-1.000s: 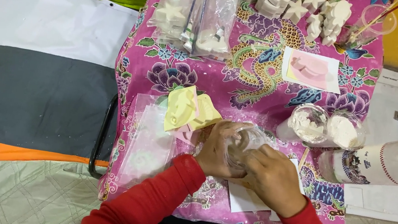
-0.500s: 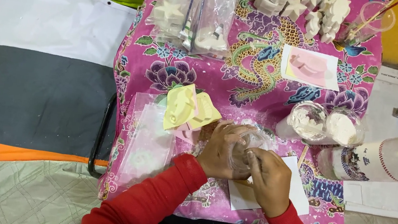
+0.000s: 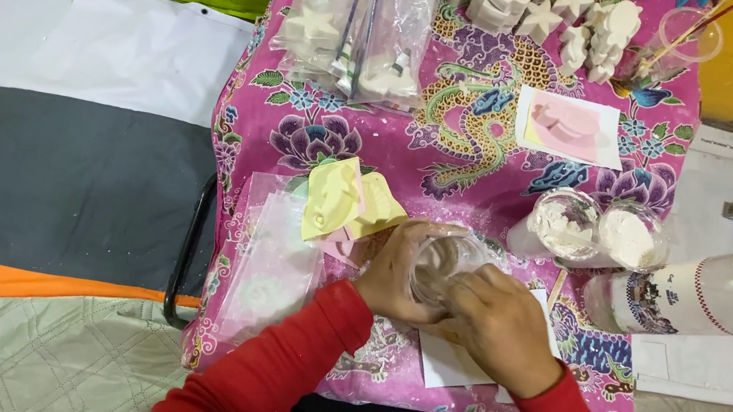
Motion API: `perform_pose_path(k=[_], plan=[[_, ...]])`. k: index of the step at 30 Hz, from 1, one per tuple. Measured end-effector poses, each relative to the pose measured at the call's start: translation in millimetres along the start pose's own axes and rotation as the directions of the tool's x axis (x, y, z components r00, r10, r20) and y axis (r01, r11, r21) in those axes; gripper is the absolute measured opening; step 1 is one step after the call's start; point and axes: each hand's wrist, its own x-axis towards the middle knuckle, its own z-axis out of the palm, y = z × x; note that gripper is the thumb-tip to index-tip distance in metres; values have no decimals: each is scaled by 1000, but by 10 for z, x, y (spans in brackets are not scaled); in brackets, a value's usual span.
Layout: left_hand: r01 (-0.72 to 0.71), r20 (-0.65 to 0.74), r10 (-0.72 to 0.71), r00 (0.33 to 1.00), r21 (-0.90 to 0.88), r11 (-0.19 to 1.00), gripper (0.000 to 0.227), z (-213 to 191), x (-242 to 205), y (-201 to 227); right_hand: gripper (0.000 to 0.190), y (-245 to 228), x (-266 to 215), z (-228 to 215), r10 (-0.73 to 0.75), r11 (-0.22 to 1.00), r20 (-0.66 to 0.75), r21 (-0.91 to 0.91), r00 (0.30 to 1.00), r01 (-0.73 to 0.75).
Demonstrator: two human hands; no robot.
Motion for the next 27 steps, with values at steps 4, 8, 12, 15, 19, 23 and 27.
perform_pose_path(k=[4, 8, 12, 15, 19, 23, 27], plan=[[-85, 95, 72, 993, 137, 987, 102, -80, 57, 33, 14, -26, 77, -259, -27, 995, -97, -95, 995, 18], [-240, -52, 243, 969, 52, 969, 91, -41, 107, -19, 10, 90, -10, 74, -2, 995, -185, -103, 983, -17], [-71, 28, 69, 997, 67, 995, 95, -96, 85, 71, 31, -40, -47, -56, 77, 996, -151, 58, 986, -69], [13, 73, -19, 997, 88, 996, 100, -121, 69, 42, 33, 34, -366, -115, 285, 952, -329, 207, 900, -226], [60, 7, -61, 998, 115, 992, 102, -90, 63, 49, 13, 217, -819, -61, 409, 896, -863, 317, 297, -312], [164, -23, -164, 986, -11, 986, 86, -70, 211, 331, 49, 492, -963, -239, 518, 773, -847, 407, 115, -486], [263, -102, -275, 956, -114, 958, 109, 3, 167, 256, 117, 829, -1061, -152, 777, 579, -609, 596, 157, -556]])
